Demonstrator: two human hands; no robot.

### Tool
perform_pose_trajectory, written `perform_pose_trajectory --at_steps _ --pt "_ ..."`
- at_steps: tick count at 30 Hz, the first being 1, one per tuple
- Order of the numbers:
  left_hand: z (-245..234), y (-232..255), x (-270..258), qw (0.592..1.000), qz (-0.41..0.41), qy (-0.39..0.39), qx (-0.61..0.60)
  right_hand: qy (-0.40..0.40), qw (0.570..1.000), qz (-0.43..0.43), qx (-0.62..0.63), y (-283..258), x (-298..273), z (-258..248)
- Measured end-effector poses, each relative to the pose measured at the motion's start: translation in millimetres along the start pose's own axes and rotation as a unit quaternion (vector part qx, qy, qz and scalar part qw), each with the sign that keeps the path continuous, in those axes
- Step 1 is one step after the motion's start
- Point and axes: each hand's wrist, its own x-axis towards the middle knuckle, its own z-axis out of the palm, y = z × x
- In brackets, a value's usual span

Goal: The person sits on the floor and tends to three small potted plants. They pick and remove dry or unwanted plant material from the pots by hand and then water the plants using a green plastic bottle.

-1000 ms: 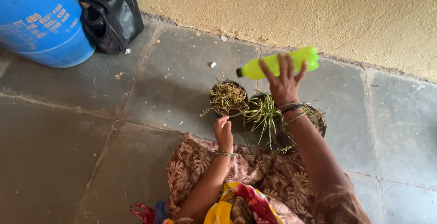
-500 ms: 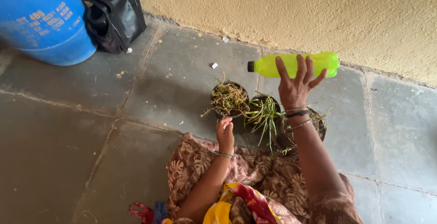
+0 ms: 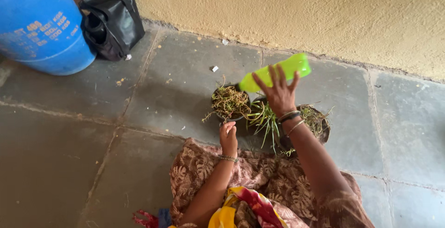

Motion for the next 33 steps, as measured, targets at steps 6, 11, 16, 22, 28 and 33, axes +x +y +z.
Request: perform_pose_trajectory --at_steps 6,11,16,22,28,33 --pt "-2.0 -21.2 5.1 1.000 0.007 -0.007 0.005 0.066 0.995 0.075 0.001 25.2 -15.3 1.5" --pt "1.7 -40.0 6.1 0.998 0.025 -0.057 -0.008 0.044 0.987 0.152 0.015 106.2 -68.7 -22.9" --pt "11.7 -56.5 -2.4 0.992 0.000 -0.122 0.001 -0.018 0.975 0.127 -0.183 181.4 -143.4 -58.8" --pt "13.4 -56.9 -9.5 0.985 0.030 -0.163 0.046 -0.020 0.973 0.098 -0.209 198.4 -202.7 -84.6" --pt "13.4 -49.9 -18.9 0.980 0.001 -0.158 0.119 -0.008 0.964 0.116 -0.238 194.8 -217.4 -85.7" --pt "12.8 -54.1 -17.0 0.978 0.039 -0.166 0.118 0.029 0.964 0.159 -0.212 199.5 -220.4 -81.8"
